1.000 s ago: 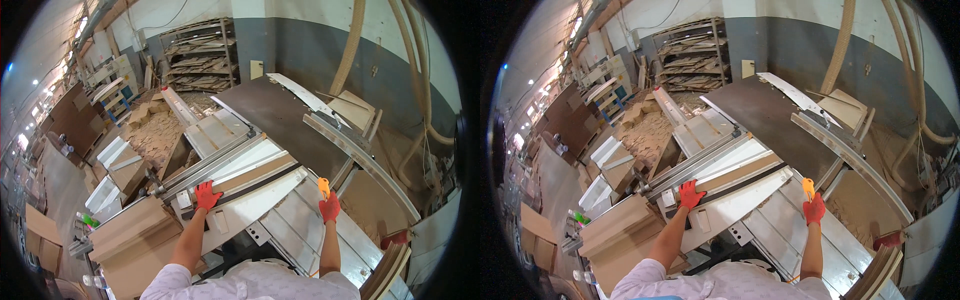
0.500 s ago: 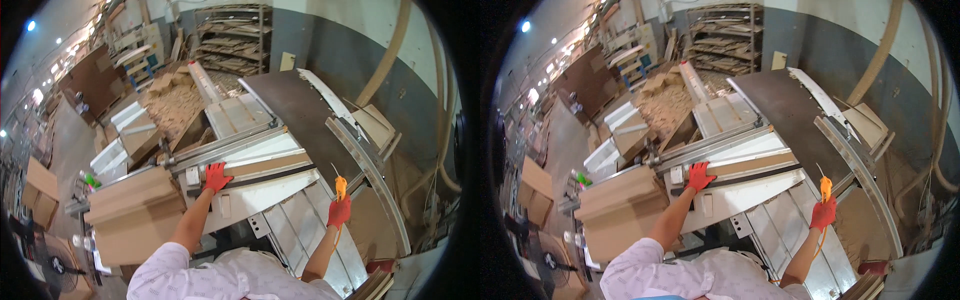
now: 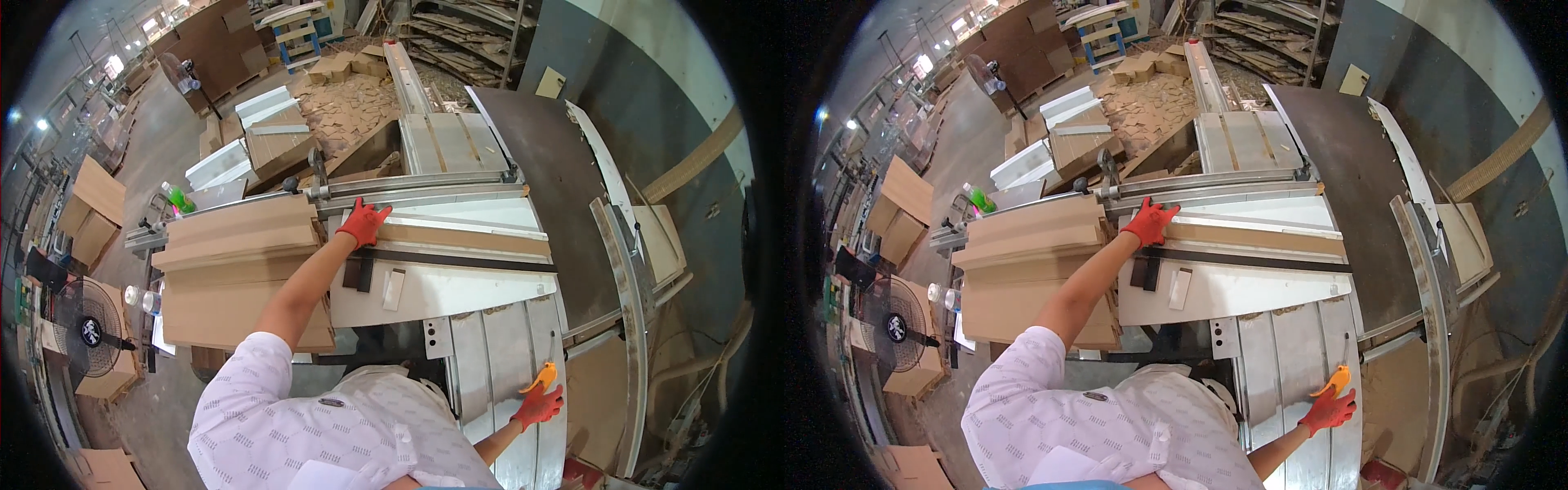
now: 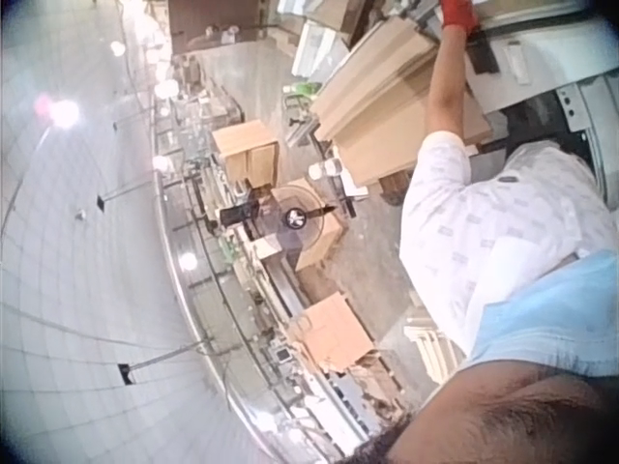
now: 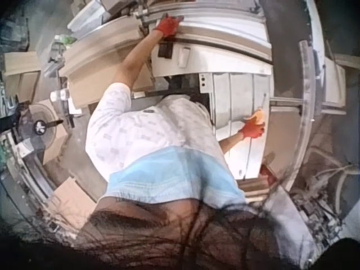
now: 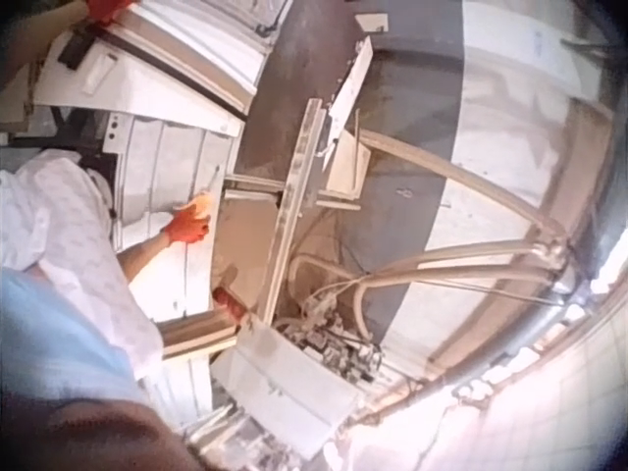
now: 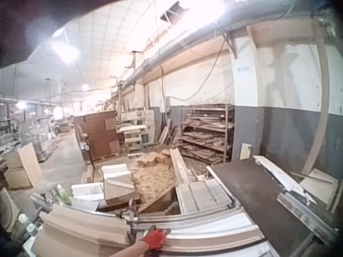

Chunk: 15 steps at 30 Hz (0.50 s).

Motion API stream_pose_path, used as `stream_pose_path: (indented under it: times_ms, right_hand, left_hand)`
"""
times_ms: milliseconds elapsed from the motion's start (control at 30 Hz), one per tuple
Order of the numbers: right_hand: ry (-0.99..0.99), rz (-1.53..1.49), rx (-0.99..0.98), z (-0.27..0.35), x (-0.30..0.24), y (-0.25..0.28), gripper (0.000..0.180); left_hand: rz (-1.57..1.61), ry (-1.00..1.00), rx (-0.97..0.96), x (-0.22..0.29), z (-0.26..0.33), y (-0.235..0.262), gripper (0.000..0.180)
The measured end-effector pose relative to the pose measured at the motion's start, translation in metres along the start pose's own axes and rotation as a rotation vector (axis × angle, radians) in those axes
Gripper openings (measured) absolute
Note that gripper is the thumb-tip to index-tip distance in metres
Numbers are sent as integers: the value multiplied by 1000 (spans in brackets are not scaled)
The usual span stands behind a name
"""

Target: Cutting wooden slats to size using a sliding table saw in a furniture manufacturing workshop.

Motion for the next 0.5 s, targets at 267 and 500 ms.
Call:
stream_pose_path:
  times_ms: [267,500]
  right_hand:
    - [466,-1229,-306,11,-209,-2,35]
    - [-192,-1829,-1371,99,-368,-40,41]
  left_hand:
    - [-122,-74,-3,1,-4,8,103]
    - [-182,-183,106,45,55,75,54]
Point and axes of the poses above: each hand's wrist, its own z-axis away from the middle knuckle, its own y-axis out of the back of the hand, x = y × z, the point moved 8 cm from there along -z, towards the middle knuckle, and after that the axes turned 2 degrees about z, right-handed, at the moved point
